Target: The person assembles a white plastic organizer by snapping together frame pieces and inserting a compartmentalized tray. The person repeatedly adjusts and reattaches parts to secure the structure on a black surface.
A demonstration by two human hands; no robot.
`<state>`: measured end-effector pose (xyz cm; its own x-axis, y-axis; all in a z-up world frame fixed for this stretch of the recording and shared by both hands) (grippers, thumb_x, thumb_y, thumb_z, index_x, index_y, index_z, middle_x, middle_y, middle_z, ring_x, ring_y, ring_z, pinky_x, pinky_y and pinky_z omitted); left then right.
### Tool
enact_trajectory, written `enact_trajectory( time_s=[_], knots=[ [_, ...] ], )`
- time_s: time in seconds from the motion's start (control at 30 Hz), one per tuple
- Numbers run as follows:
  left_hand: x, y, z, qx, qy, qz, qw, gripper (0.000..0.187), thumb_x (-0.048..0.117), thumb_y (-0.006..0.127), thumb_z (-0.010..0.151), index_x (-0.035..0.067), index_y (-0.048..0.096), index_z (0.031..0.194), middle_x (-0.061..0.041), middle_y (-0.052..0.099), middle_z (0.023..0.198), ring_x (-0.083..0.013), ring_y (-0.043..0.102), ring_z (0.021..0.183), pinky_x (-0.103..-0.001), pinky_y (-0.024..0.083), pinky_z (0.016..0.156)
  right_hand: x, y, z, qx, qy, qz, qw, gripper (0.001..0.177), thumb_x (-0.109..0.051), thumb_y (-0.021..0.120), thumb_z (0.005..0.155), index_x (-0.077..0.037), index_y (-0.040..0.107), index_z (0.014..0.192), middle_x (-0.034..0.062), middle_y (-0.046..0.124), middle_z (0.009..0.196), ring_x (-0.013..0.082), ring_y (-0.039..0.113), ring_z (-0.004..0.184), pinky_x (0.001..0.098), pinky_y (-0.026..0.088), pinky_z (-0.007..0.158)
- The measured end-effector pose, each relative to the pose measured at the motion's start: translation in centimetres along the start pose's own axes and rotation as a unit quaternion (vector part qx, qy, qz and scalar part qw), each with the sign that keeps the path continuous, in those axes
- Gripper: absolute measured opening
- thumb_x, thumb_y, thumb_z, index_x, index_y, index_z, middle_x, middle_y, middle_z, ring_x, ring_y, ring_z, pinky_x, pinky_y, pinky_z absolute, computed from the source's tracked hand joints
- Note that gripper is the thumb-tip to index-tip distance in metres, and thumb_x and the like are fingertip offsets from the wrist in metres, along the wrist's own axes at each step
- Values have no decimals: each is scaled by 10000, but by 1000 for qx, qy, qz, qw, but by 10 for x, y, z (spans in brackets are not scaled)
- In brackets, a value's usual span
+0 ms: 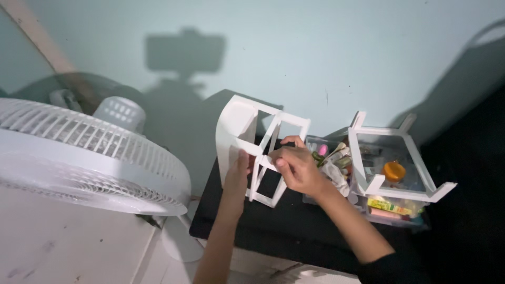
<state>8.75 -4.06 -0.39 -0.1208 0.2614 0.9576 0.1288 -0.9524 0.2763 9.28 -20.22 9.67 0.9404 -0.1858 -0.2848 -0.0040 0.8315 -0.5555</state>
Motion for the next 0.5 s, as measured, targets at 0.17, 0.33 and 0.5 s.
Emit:
enact_trajectory(
  time_s=[0.17, 0.33, 0.5],
  knots=[
    [0, 26, 28, -30, -52, -222, 973, 635, 521, 494, 1035, -29, 598, 1333, -115, 691, 1042, -189, 662, 949, -340, 530, 853, 0, -4, -4, 3, 14, 9, 1000, 360, -259, 462, 1129, -25, 644, 925, 59, 608, 698, 208, 596, 639, 431, 470, 930],
    [14, 35, 37, -3, -51, -181, 982, 542, 394, 583, 974, -36, 644, 1297, -72, 690, 967, -144, 676, 801, -285, 550, 668, 14, -10, -1, 4, 27, -34, 999, 398, -341, 427, 1108, -92, 644, 888, 73, 695, 747, 207, 617, 603, 397, 448, 842],
    [27, 45, 33, 11, -79, -161, 984, 479, 334, 543, 978, -8, 714, 1266, -44, 647, 765, -99, 547, 538, -231, 396, 449, 30, -10, -1, -50, 98, -71, 991, 414, -276, 337, 1094, -53, 647, 935, 78, 529, 521, 287, 542, 510, 466, 463, 894]
  ],
)
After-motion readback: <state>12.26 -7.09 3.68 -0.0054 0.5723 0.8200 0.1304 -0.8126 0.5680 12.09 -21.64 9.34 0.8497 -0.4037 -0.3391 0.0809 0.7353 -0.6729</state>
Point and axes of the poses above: each hand's wrist, its own z-axis towards the middle knuckle, its own y-axis out of the palm, x = y × z, the point moved 5 cm from there along z, towards the middle knuckle
